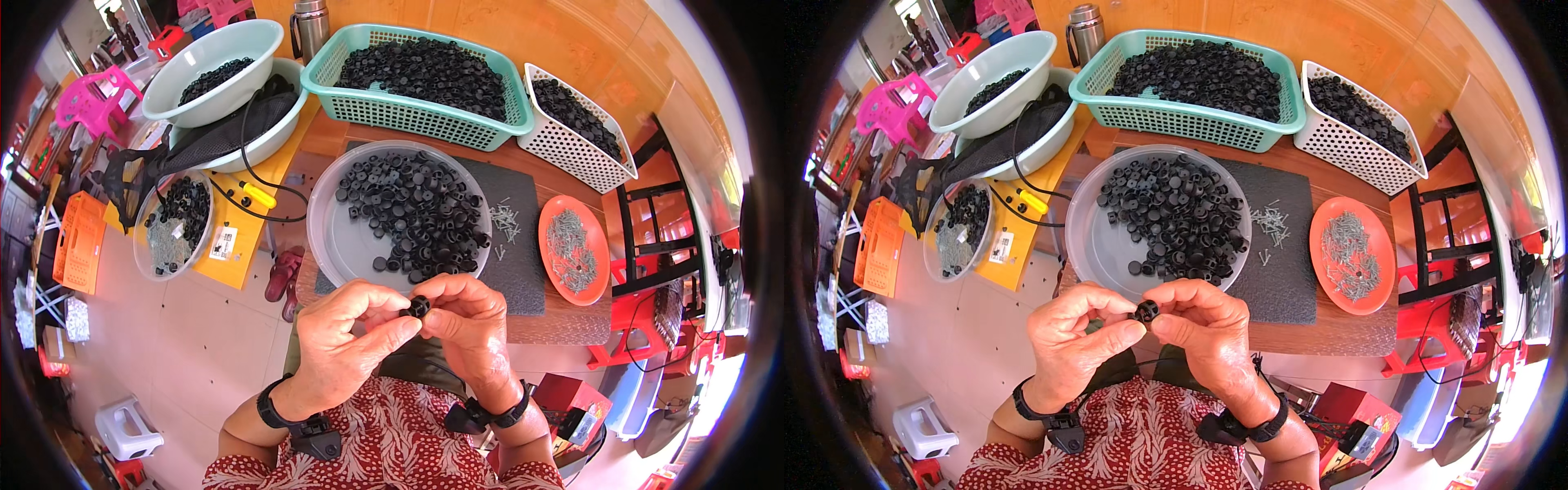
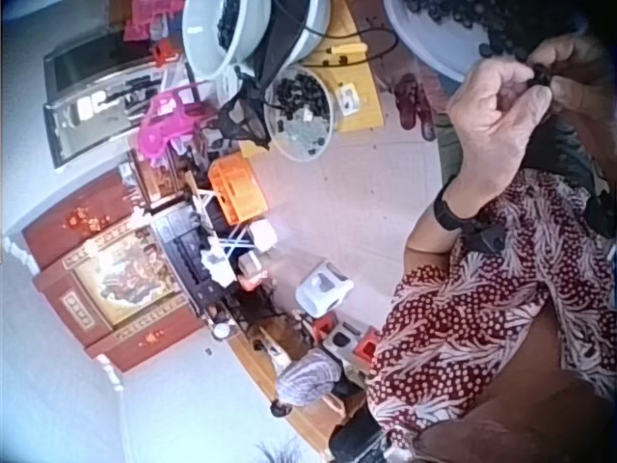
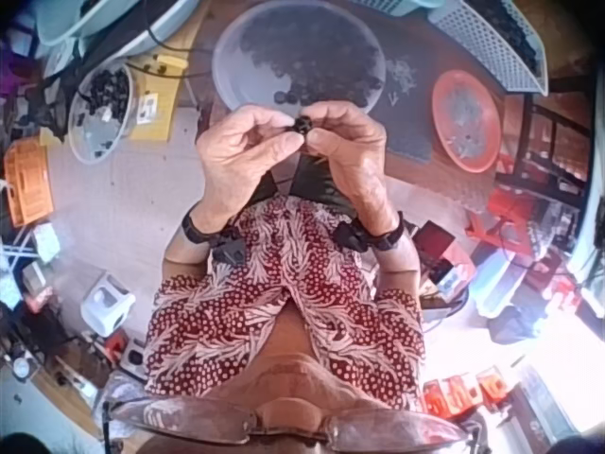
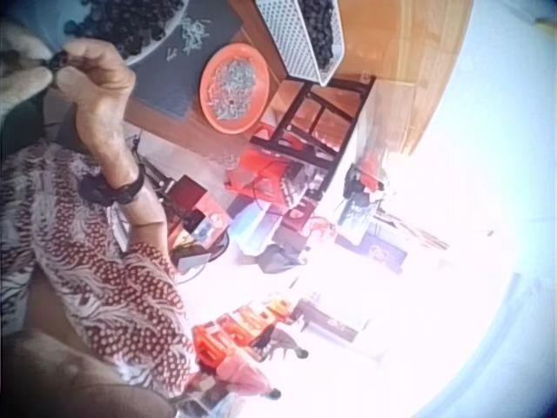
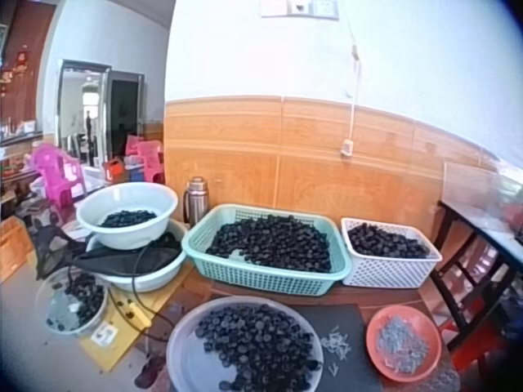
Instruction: Manually assembling circular black plastic components using small metal screws.
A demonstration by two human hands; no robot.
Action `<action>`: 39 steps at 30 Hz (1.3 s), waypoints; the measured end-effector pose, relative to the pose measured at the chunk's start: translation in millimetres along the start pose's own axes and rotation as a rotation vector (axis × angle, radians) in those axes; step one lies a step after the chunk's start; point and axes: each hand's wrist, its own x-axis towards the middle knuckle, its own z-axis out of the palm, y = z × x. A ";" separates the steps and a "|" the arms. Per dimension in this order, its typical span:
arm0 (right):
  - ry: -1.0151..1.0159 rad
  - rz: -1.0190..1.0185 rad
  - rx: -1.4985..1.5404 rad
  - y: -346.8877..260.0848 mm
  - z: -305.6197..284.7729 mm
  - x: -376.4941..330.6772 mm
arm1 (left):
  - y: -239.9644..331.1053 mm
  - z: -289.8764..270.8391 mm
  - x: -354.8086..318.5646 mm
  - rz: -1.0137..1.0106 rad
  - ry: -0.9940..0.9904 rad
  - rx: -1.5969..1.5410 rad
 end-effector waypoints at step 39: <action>0.021 -0.159 -0.145 9.7 -8.0 -0.7 | -17.1 -3.0 7.0 -0.253 -0.117 -0.266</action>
